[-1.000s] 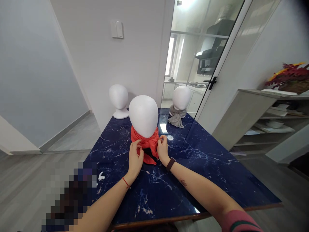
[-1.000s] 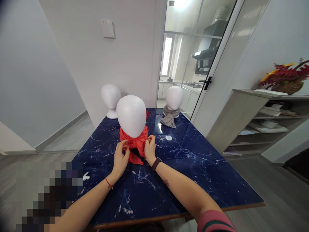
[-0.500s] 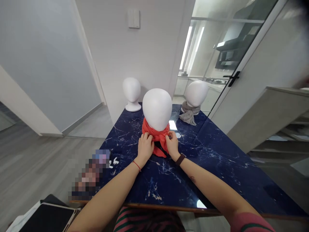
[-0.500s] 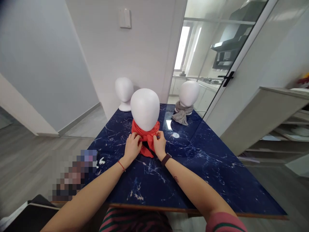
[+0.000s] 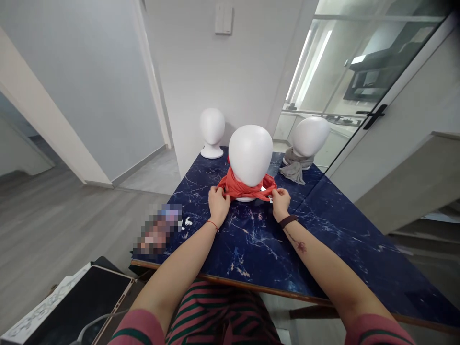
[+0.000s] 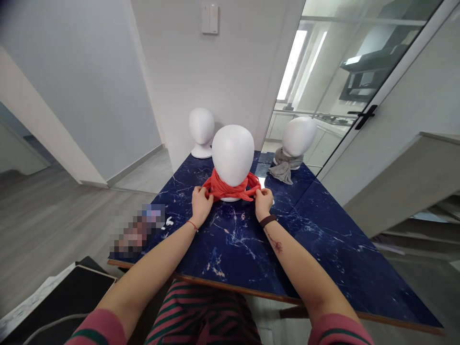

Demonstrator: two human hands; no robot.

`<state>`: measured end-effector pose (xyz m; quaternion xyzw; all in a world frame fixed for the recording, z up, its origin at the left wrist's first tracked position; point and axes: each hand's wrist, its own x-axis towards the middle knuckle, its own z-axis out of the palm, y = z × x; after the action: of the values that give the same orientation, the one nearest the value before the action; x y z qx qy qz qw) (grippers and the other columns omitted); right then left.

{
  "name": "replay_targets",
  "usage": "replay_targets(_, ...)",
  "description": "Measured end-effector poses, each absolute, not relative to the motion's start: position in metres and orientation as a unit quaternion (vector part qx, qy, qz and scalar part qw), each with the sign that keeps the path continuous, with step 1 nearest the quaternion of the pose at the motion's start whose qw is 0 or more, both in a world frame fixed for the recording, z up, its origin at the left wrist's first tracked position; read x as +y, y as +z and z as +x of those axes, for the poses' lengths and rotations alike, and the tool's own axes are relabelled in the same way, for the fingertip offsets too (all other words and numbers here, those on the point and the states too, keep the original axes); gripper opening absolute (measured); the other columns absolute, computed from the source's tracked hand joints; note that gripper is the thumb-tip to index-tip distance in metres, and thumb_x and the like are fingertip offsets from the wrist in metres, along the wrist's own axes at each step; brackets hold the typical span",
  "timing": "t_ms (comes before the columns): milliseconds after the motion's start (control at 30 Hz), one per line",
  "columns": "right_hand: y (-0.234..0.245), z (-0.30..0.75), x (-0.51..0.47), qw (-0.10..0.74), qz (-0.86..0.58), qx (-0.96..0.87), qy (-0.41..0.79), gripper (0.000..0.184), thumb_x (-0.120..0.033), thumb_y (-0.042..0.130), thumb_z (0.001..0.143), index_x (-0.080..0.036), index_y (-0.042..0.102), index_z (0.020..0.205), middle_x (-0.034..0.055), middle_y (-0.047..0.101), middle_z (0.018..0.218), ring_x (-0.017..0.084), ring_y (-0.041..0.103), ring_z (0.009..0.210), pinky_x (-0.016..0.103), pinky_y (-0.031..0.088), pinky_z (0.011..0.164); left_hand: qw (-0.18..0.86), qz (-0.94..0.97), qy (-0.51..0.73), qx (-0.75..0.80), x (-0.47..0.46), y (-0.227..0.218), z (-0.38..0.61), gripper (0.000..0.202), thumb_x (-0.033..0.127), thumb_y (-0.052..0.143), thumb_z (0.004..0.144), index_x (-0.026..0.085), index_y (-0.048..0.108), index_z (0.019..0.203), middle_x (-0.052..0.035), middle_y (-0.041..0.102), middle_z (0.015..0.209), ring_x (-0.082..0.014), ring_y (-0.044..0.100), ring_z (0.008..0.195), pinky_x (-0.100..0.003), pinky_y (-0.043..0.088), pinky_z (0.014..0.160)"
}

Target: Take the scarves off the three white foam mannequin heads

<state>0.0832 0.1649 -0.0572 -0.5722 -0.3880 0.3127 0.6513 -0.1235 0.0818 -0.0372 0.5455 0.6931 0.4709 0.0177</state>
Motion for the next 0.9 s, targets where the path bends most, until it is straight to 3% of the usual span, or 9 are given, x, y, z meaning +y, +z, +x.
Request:
replay_targets(167,-0.054,0.088,0.172,0.664,-0.555,-0.345,0.363,0.012,-0.019,0.056,0.061,-0.020,0.045,0.065,-0.0069,0.048,0.051,0.010,0.049,0.048,0.020,0.040,0.046,0.022,0.466,0.500,0.730,0.086,-0.041,-0.135,0.014,0.009,0.041,0.079,0.018,0.052,0.080,-0.0071,0.046,0.092,-0.0182,0.052,0.085,-0.036,0.045,0.083)
replay_targets(300,-0.053,0.084,0.171,0.667,-0.529,-0.320,0.417,0.015,-0.020,0.056,0.063,-0.020,0.042,0.067,-0.0087,0.045,0.053,0.008,0.048,0.048,0.021,0.046,0.050,0.005,0.492,0.483,0.724,0.080,-0.038,-0.127,0.017,0.008,0.044,0.076,0.017,0.055,0.085,-0.0126,0.046,0.107,-0.0251,0.047,0.104,-0.042,0.040,0.092)
replay_targets(433,-0.054,0.077,0.165,0.660,-0.489,-0.317,0.474,0.014,-0.018,0.055,0.065,-0.020,0.042,0.070,-0.0086,0.046,0.057,0.007,0.049,0.051,0.022,0.051,0.054,-0.049,0.624,0.381,0.681,0.070,-0.036,-0.111,0.032,0.010,0.056,0.067,0.016,0.058,0.098,-0.0151,0.044,0.121,-0.0319,0.038,0.116,-0.047,0.033,0.099)
replay_targets(600,-0.051,0.073,0.162,0.650,-0.439,-0.312,0.536,0.017,-0.015,0.055,0.067,-0.020,0.040,0.068,-0.0084,0.047,0.058,0.006,0.051,0.054,0.021,0.052,0.057,-0.038,0.678,0.325,0.658,0.069,-0.033,-0.109,0.014,0.016,0.052,0.076,0.019,0.064,0.085,-0.0119,0.055,0.107,-0.0278,0.046,0.106,-0.047,0.034,0.098)
replay_targets(733,-0.048,0.074,0.164,0.629,-0.412,-0.303,0.586,0.016,-0.008,0.054,0.065,-0.019,0.042,0.063,-0.0044,0.054,0.061,0.009,0.057,0.059,0.023,0.053,0.059,-0.021,0.637,0.331,0.696,0.076,-0.033,-0.118,0.023,0.013,0.044,0.081,0.016,0.067,0.080,-0.0123,0.057,0.096,-0.0246,0.052,0.096,-0.040,0.042,0.088)
replay_targets(900,-0.048,0.074,0.170,0.621,-0.391,-0.291,0.613,0.014,-0.005,0.050,0.070,-0.017,0.056,0.074,0.0022,0.063,0.076,0.013,0.061,0.070,0.027,0.055,0.062,-0.021,0.619,0.324,0.715,0.080,-0.035,-0.128,0.030,0.006,0.039,0.079,0.016,0.067,0.079,-0.0115,0.057,0.094,-0.0219,0.055,0.087,-0.036,0.044,0.083)
